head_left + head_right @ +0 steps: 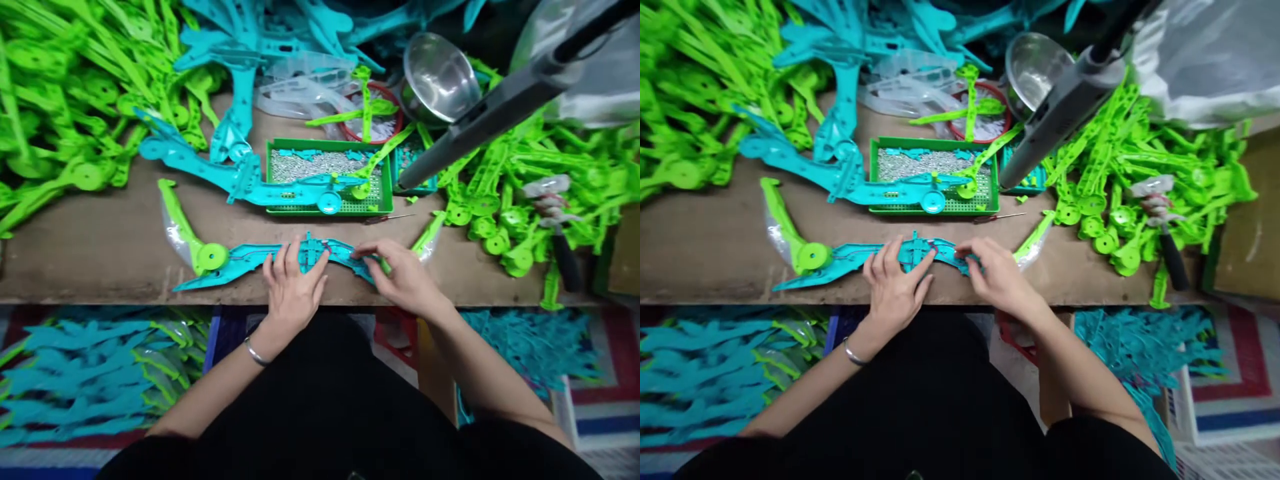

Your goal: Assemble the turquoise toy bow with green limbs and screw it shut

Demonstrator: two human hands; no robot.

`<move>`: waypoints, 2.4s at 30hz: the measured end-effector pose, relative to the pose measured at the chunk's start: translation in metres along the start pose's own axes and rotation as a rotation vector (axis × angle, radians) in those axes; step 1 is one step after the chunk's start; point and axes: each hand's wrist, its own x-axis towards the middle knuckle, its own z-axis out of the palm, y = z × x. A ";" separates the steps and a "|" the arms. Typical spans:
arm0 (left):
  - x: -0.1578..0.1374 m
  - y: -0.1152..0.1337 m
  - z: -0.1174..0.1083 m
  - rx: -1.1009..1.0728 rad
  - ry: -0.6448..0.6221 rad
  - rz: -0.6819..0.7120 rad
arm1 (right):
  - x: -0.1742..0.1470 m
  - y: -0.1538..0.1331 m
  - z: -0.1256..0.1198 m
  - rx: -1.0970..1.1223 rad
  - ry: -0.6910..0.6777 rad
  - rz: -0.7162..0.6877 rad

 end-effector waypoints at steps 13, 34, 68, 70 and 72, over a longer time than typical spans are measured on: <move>-0.008 0.006 0.014 0.036 0.097 -0.012 | 0.019 -0.006 0.026 -0.418 -0.133 -0.279; -0.012 0.007 0.021 -0.079 0.096 -0.142 | 0.086 -0.058 0.037 -0.218 -0.404 -0.078; -0.015 0.001 0.033 -0.025 0.222 -0.053 | 0.082 -0.056 0.054 -0.211 -0.416 -0.046; -0.015 0.001 0.033 -0.030 0.219 -0.057 | 0.081 -0.058 0.054 -0.239 -0.425 -0.039; -0.015 0.001 0.032 -0.035 0.218 -0.065 | 0.081 -0.059 0.054 -0.255 -0.429 -0.036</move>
